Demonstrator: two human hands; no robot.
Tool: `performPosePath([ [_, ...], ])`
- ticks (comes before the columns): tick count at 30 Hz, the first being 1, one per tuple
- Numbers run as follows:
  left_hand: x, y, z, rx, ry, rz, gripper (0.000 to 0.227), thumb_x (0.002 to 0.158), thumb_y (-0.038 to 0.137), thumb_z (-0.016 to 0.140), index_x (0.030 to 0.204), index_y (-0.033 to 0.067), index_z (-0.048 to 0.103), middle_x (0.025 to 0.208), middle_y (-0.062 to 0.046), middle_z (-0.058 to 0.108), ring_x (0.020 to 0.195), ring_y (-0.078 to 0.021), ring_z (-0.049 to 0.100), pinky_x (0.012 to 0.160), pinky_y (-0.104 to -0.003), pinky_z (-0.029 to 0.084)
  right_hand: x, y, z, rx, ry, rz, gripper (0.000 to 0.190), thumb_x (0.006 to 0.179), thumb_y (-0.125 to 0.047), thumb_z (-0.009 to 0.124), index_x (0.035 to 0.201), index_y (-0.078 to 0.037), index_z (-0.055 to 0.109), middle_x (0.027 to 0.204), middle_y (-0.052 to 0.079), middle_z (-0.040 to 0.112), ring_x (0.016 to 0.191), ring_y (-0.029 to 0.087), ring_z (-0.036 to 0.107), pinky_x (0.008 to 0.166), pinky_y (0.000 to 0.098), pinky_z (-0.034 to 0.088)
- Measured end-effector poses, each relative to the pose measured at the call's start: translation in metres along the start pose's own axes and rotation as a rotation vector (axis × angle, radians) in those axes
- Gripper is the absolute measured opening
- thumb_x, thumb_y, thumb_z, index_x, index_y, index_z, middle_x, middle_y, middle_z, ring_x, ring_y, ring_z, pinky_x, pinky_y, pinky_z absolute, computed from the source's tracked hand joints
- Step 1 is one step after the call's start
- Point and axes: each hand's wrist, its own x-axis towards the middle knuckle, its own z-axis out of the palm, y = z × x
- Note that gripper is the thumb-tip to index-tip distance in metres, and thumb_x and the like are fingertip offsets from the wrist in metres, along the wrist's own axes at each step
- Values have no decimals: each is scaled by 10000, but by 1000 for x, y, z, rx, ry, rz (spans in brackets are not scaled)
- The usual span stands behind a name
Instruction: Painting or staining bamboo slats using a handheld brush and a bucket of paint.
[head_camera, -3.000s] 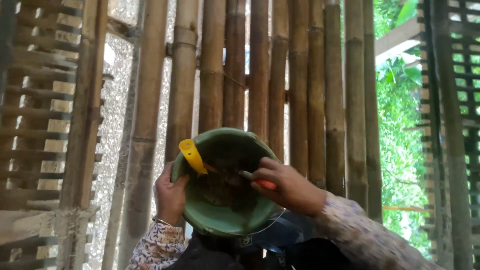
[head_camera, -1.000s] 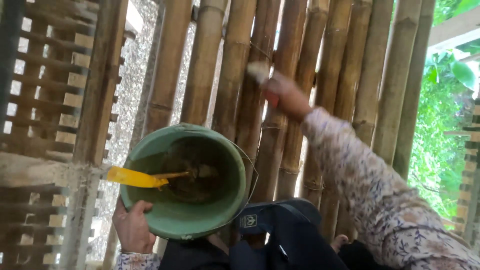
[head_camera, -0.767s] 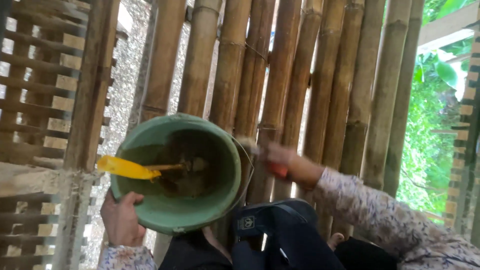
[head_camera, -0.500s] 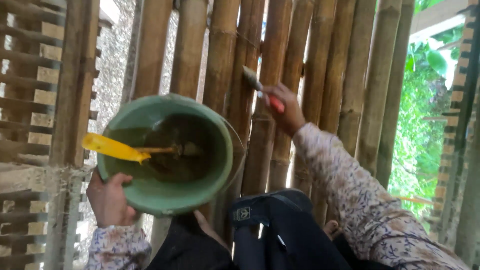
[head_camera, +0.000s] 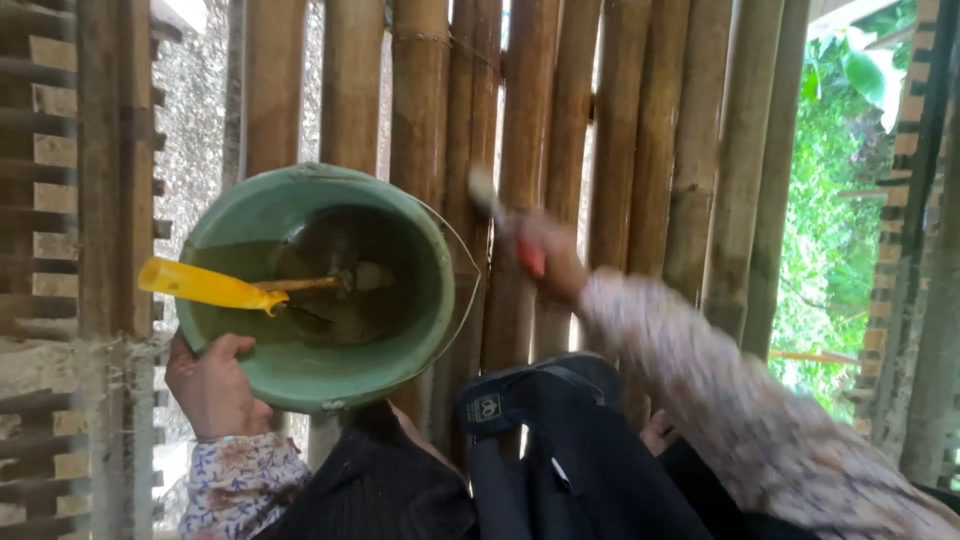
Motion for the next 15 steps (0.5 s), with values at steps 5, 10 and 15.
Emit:
performPosePath([
  [5,-5,10,3,-12,5,-37,456,654,-31,507,1044,182,608,1028,37,675,895,-200,666,676,-362,604,-50,-12,-16,219,-260,175,206,838,-102,658,1038,-89,611,1022,65,620,954,219,618,853,335,490],
  [10,-2,2,0,46,-16,22,380,695,-25,522,1021,162,576,1032,28,656,874,-189,658,607,-329,599,56,-1,-21,-14,-2,74,23,885,-15,624,878,-32,609,821,96,593,695,190,558,606,299,495],
  [15,5,-13,-4,61,-10,25,422,667,15,533,1063,137,611,912,-12,644,725,-193,605,547,-318,519,21,-18,0,-85,-226,-212,216,738,111,612,868,-61,597,841,93,561,758,259,537,653,360,453],
])
